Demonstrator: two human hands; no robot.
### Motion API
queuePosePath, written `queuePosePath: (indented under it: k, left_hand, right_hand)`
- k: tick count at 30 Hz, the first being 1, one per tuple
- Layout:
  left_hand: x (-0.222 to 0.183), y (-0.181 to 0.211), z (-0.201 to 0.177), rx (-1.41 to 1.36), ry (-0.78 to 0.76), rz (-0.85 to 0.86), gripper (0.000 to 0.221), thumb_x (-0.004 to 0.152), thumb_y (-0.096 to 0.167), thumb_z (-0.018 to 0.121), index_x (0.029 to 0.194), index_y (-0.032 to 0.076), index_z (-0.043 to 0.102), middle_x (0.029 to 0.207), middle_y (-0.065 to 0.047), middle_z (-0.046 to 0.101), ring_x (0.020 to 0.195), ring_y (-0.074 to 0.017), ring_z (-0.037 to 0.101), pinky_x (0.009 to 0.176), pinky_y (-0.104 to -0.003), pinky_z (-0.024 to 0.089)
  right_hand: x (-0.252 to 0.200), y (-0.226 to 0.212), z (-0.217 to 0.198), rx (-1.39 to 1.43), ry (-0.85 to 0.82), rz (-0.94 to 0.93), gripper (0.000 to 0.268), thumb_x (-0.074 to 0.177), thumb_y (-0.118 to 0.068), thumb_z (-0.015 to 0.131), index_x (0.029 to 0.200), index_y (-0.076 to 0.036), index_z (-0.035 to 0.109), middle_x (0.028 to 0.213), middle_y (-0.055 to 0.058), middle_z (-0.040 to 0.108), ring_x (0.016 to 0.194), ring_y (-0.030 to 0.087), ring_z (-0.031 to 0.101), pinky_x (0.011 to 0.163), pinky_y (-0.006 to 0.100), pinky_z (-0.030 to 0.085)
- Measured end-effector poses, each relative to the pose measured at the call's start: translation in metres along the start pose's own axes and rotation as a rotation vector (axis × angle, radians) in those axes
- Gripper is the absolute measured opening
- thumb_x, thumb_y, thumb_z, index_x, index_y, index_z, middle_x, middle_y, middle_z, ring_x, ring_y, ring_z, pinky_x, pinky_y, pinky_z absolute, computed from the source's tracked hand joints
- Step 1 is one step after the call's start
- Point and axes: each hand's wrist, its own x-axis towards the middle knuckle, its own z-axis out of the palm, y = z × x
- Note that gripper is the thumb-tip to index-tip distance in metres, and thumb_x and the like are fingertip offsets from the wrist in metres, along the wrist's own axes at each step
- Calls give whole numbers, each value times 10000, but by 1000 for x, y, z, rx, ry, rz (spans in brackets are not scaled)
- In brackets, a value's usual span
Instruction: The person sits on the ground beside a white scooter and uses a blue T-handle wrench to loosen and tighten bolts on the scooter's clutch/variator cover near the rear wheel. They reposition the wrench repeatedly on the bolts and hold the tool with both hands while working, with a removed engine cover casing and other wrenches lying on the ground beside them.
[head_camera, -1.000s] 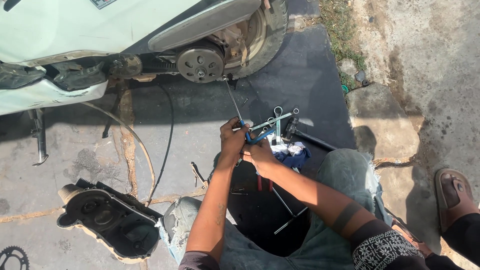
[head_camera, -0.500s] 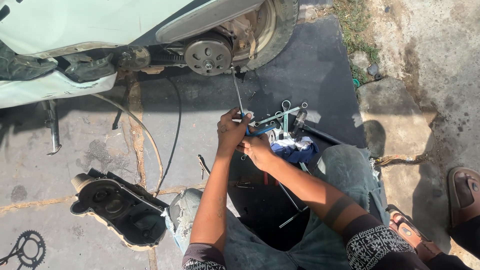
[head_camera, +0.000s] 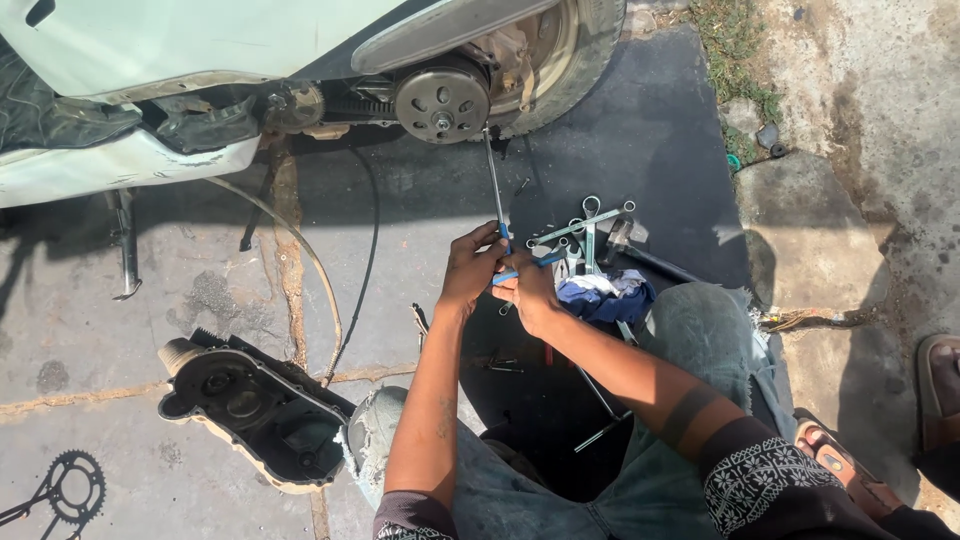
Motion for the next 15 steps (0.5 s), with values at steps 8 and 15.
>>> queuePosePath:
  k: [8, 15]
  left_hand:
    - [-8, 21, 4, 100, 112, -80, 414, 903, 92, 712, 1306, 1, 698, 935, -74, 717, 735, -120, 678, 602, -264, 548]
    - [-7, 36, 10, 261, 180, -83, 464, 884, 161, 732, 1331, 60, 662, 1021, -66, 730, 790, -156, 738, 652, -296, 613]
  right_hand:
    - [2, 17, -5, 72, -64, 38, 245, 988, -162, 478, 1116, -6, 617, 1051, 95, 607, 1028, 257, 656, 967, 495, 559]
    - [11, 12, -5, 267, -94, 130, 307, 1006, -229, 479, 1152, 27, 567, 1117, 158, 635, 1062, 310, 661, 985, 496, 547]
